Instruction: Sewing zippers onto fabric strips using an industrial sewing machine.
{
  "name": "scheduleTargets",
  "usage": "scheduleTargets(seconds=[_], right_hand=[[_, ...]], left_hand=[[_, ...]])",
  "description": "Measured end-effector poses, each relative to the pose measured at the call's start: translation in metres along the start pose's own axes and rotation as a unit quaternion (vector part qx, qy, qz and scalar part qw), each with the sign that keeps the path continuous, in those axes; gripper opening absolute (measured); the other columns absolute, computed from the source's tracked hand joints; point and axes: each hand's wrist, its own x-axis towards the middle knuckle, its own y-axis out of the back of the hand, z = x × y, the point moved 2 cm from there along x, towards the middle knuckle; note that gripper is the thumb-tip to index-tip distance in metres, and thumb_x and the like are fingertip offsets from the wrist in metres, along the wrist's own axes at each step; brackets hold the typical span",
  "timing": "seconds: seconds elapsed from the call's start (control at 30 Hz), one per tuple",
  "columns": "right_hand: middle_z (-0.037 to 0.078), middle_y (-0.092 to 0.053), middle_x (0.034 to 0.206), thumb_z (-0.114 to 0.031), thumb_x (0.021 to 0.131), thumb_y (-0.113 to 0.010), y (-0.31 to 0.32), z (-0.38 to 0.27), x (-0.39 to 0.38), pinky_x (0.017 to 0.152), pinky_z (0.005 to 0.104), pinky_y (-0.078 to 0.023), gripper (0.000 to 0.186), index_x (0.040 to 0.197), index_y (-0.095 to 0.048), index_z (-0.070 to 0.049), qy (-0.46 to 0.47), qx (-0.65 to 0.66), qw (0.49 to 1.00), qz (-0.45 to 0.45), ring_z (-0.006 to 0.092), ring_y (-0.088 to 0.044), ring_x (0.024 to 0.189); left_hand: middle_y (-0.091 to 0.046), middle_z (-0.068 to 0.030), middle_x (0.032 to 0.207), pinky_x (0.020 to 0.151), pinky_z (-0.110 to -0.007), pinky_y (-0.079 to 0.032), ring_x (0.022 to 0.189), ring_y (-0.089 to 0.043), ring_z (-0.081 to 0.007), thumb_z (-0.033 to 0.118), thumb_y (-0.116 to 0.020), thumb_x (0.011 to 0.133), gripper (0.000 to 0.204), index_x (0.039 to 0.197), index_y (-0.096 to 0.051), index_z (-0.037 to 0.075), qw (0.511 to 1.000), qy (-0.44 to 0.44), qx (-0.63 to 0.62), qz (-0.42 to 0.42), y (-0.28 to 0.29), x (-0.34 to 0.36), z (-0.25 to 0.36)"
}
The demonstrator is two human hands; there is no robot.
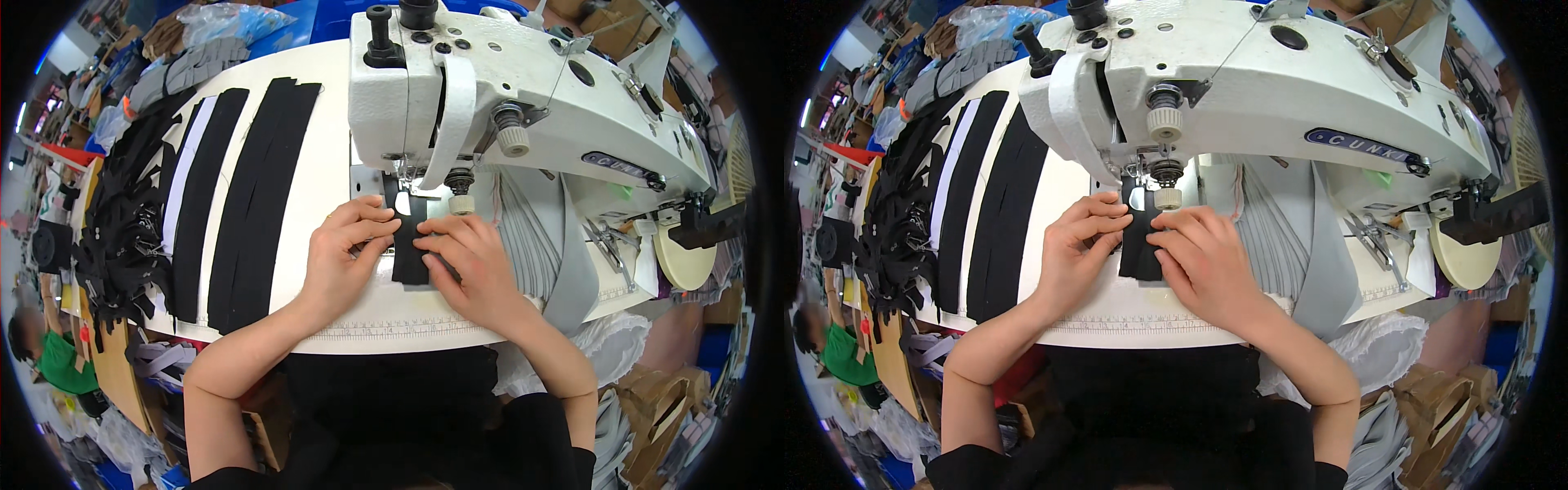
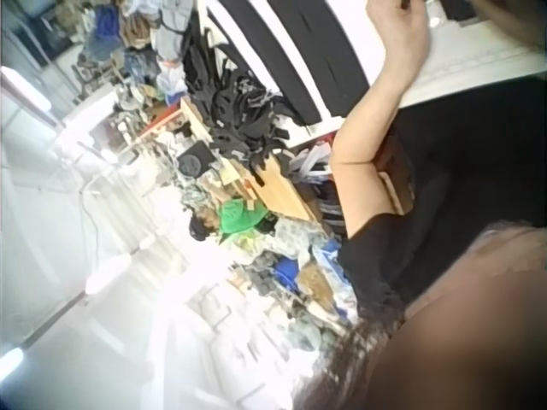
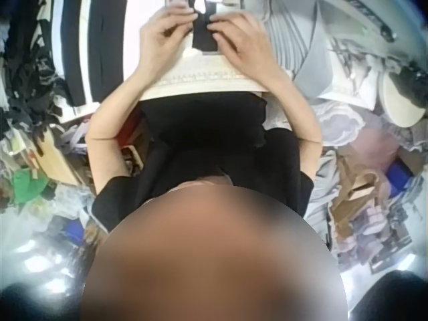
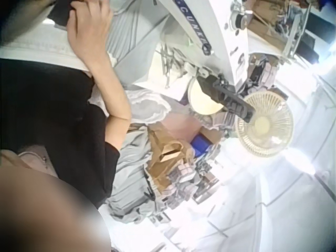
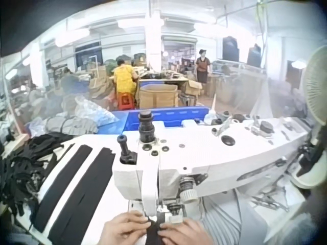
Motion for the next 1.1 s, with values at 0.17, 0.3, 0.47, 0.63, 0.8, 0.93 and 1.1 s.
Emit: scheduleTargets(seconds=[0.17,0.3,0.47,0.63,0.8,0.93,1.1], right_hand=[[0.005,-0.066,0.126,-0.009,0.092,-0.068,-0.0011,0.0024,0.0020,0.098,0.0461,-0.044,0.022,0.113,-0.070,-0.005,-0.008,-0.002,1.000,0.017,0.0297,-0.058,0.121],[0.006,-0.066,0.127,-0.009,0.093,-0.066,-0.0015,0.0032,0.0017,0.100,0.0466,-0.043,0.023,0.115,-0.069,-0.005,-0.015,-0.001,1.000,0.013,0.0302,-0.057,0.122],[0.005,-0.064,0.135,-0.010,0.095,-0.064,-0.0018,0.0034,0.0024,0.101,0.0428,-0.040,0.026,0.121,-0.068,-0.005,-0.014,-0.018,1.000,0.006,0.0286,-0.057,0.114],[0.010,-0.064,0.128,-0.009,0.093,-0.065,-0.0045,0.0040,0.0027,0.103,0.0476,-0.041,0.029,0.121,-0.066,-0.003,-0.005,-0.029,0.999,0.018,0.0334,-0.056,0.126],[0.014,-0.063,0.127,-0.009,0.092,-0.065,-0.0055,0.0061,0.0026,0.105,0.0486,-0.041,0.033,0.125,-0.065,-0.003,-0.004,-0.038,0.999,0.014,0.0347,-0.056,0.127],[0.014,-0.062,0.133,-0.008,0.094,-0.063,-0.0073,0.0057,0.0015,0.107,0.0480,-0.040,0.034,0.127,-0.065,-0.002,0.003,-0.049,0.999,0.003,0.0327,-0.057,0.127],[0.012,-0.061,0.140,-0.008,0.095,-0.061,-0.0076,0.0062,0.0021,0.109,0.0473,-0.039,0.034,0.128,-0.064,-0.002,0.004,-0.052,0.999,0.005,0.0312,-0.058,0.125]], left_hand=[[-0.068,-0.0125,0.115,0.084,-0.031,-0.062,0.121,-0.066,-0.0266,-0.010,-0.071,0.088,0.025,0.110,-0.079,0.000,1.000,-0.011,0.021,0.000,-0.0003,0.0005,0.0036],[-0.068,-0.0123,0.114,0.082,-0.031,-0.061,0.120,-0.066,-0.0266,-0.010,-0.071,0.087,0.027,0.111,-0.079,0.000,1.000,-0.005,0.010,0.002,-0.0012,0.0007,0.0023],[-0.069,-0.0124,0.113,0.083,-0.033,-0.060,0.120,-0.066,-0.0279,-0.009,-0.072,0.087,0.027,0.112,-0.079,0.001,1.000,-0.001,0.000,0.003,-0.0012,0.0007,-0.0004],[-0.071,-0.0137,0.116,0.089,-0.034,-0.060,0.122,-0.066,-0.0307,-0.006,-0.072,0.088,0.025,0.112,-0.078,0.000,0.999,-0.026,0.038,0.013,-0.0029,0.0008,0.0010],[-0.070,-0.0155,0.120,0.092,-0.035,-0.061,0.122,-0.066,-0.0299,-0.005,-0.072,0.090,0.023,0.112,-0.078,-0.001,0.999,-0.015,0.026,0.011,-0.0045,0.0008,0.0013],[-0.068,-0.0170,0.124,0.093,-0.035,-0.061,0.120,-0.066,-0.0295,-0.003,-0.071,0.091,0.020,0.110,-0.078,-0.001,1.000,-0.012,0.007,0.005,-0.0051,-0.0005,0.0002],[-0.066,-0.0164,0.127,0.092,-0.035,-0.061,0.119,-0.067,-0.0297,-0.004,-0.070,0.092,0.017,0.108,-0.077,-0.001,1.000,-0.007,-0.003,0.007,-0.0061,-0.0011,-0.0006]])
